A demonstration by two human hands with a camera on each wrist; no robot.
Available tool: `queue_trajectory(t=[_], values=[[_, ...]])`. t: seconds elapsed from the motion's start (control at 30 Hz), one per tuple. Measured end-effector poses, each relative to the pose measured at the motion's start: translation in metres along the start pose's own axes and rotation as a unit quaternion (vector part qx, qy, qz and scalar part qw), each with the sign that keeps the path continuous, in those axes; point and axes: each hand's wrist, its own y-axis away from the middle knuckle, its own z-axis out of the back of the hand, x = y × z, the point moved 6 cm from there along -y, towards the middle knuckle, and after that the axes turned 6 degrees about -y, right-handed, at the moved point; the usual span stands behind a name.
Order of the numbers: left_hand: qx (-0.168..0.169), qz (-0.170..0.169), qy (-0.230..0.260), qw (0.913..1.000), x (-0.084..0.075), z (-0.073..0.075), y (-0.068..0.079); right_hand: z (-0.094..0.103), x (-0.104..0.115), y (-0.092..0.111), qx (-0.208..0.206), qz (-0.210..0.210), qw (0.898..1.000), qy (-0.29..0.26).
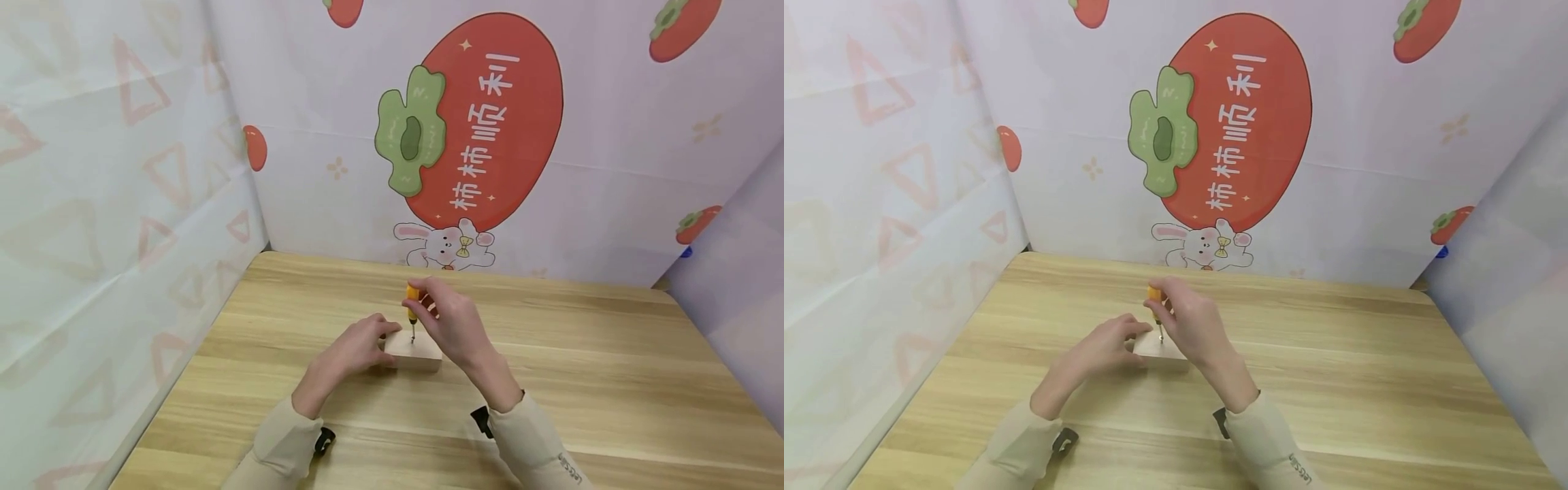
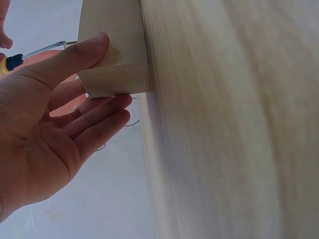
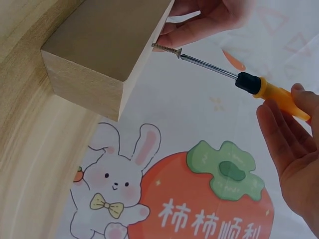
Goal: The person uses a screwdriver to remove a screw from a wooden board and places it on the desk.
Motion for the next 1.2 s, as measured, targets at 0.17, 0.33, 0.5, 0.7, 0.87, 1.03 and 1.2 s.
queue_trajectory(t=[0.17,0.33,0.5,0.7,0.87,1.03,1.2], values=[[-0.001,-0.005,-0.003,1.0,-0.002,-0.002,-0.001,-0.001,0.0,0.001,0.008,-0.003,1.0,0.002],[0.003,-0.008,-0.006,0.9999,-0.004,-0.003,-0.002,0.006,0.002,0.002,-0.015,-0.005,1.0,0.009],[0.002,-0.002,-0.004,1.0,-0.004,0.001,-0.001,0.01,0.004,0.001,-0.027,0.005,1.0,0.013],[0.001,-0.002,-0.003,1.0,-0.003,0.002,0.0,0.008,0.002,0.002,-0.021,0.005,1.0,0.005],[-0.002,-0.005,-0.005,1.0,-0.001,0.001,0.0,0.006,0.002,0.002,-0.02,0.004,1.0,-0.003],[-0.004,-0.005,-0.005,1.0,0.002,-0.001,-0.001,0.004,0.001,0.001,-0.017,-0.011,1.0,0.001],[-0.005,-0.007,-0.002,1.0,0.001,-0.001,-0.002,0.001,-0.002,-0.001,-0.013,-0.026,1.0,0.009]])
